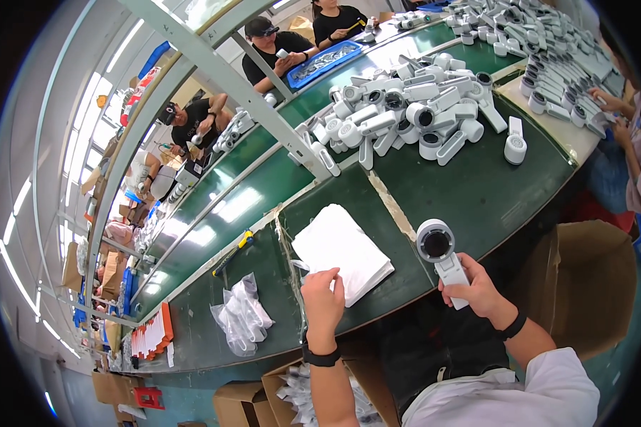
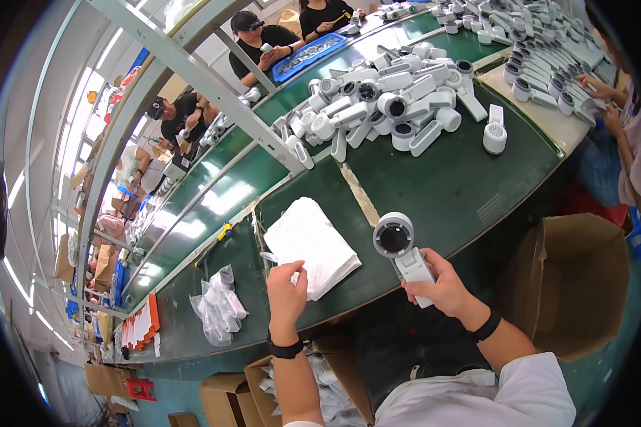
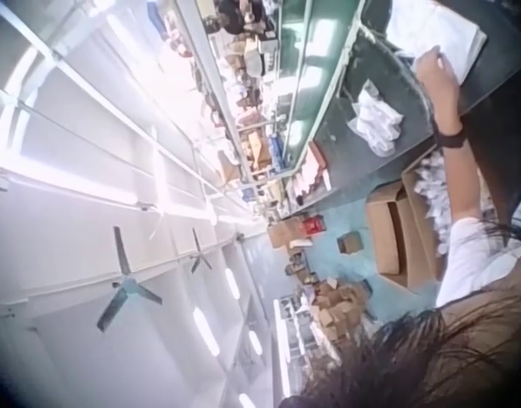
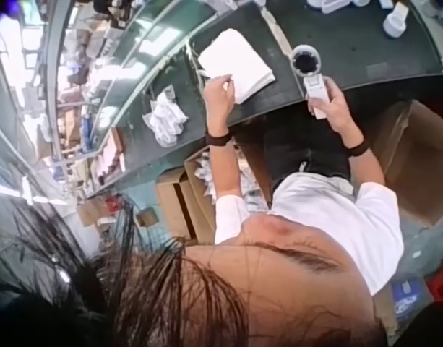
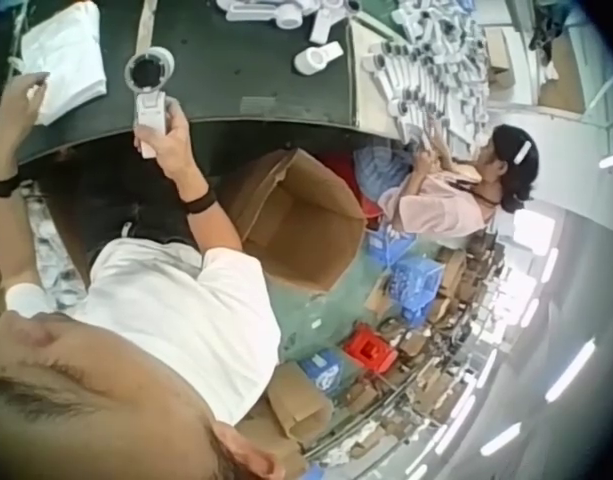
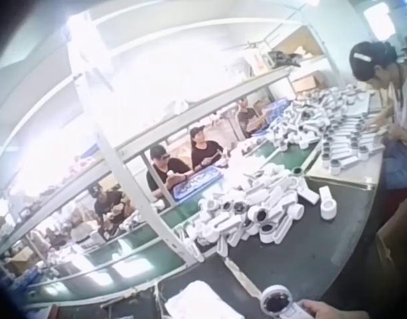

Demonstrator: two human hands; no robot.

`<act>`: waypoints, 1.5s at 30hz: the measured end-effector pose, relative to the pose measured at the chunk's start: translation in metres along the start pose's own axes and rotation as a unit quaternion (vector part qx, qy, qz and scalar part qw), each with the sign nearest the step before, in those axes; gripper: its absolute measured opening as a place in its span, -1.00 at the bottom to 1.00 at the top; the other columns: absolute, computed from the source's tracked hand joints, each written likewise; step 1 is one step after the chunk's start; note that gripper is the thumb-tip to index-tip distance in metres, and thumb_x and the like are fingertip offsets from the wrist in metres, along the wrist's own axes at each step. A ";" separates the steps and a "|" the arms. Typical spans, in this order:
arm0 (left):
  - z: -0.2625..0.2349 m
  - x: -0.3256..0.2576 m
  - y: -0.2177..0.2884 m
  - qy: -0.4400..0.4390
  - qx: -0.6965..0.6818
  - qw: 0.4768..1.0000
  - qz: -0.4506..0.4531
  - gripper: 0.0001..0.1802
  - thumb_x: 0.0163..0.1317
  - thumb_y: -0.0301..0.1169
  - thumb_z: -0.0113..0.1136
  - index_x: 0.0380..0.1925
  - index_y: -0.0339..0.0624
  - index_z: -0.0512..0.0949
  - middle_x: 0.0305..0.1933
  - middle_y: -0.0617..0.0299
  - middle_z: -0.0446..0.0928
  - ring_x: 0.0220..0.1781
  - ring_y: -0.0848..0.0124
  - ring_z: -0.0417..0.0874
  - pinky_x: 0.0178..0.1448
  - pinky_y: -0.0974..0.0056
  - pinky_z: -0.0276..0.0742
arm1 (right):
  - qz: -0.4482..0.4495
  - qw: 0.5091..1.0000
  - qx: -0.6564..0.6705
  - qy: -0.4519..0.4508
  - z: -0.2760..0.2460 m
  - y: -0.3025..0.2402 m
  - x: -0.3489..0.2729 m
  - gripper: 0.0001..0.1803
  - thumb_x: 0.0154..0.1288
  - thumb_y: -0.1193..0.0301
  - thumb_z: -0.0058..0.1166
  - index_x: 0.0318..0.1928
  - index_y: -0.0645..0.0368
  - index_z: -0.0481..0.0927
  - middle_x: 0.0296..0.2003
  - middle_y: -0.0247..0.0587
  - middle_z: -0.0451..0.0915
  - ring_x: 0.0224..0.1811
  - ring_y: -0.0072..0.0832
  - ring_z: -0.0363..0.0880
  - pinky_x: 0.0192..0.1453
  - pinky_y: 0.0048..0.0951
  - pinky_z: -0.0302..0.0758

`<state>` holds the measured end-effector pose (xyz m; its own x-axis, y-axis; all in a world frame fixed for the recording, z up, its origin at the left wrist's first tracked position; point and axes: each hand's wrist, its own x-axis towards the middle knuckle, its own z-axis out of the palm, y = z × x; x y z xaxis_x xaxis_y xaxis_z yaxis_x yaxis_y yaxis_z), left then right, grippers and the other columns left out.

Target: The person picks up a handheld fan from a pile, slides it into a plastic bag, and places the bagged fan into a cardboard box, repeating the process for several fans.

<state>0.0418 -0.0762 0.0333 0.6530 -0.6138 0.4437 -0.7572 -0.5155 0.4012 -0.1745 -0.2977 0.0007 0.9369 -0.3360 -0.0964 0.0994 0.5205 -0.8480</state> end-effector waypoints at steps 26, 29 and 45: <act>-0.007 0.007 0.037 0.018 -0.246 0.963 -0.105 -0.85 0.23 -0.53 0.22 -0.22 -0.35 0.62 -0.40 0.23 0.62 -0.48 0.54 0.54 -0.37 0.45 0.44 | 0.096 0.977 -0.083 -0.171 0.015 -0.001 -0.012 -0.46 0.23 0.48 0.20 0.22 0.13 0.38 -0.24 -0.33 0.55 -0.35 -0.65 0.50 -0.27 -0.55 0.50; -0.008 0.005 0.040 -0.045 -0.300 0.935 -0.182 -0.85 0.25 -0.52 0.22 -0.22 -0.37 0.62 -0.42 0.26 0.61 -0.47 0.57 0.55 -0.37 0.48 0.44 | 0.117 0.960 -0.134 -0.217 0.030 -0.011 -0.011 -0.40 0.25 0.41 0.18 0.28 0.10 0.31 -0.29 -0.33 0.57 -0.37 -0.62 0.49 -0.27 -0.55 0.49; -0.014 -0.013 0.034 -0.024 -0.472 0.836 -0.277 -0.84 0.28 -0.49 0.22 -0.21 -0.37 0.58 -0.41 0.25 0.59 -0.47 0.55 0.54 -0.36 0.44 0.47 | 0.167 0.959 -0.143 -0.177 0.046 -0.001 0.023 -0.25 0.15 0.39 0.29 0.34 0.15 0.28 -0.33 -0.34 0.54 -0.40 -0.62 0.48 -0.29 -0.53 0.47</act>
<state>0.0078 -0.0774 0.0521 0.8805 -0.4720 -0.0444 0.0286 -0.0406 0.9988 -0.1374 -0.2700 0.0237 0.9607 0.1264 -0.2473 -0.2746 0.2992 -0.9138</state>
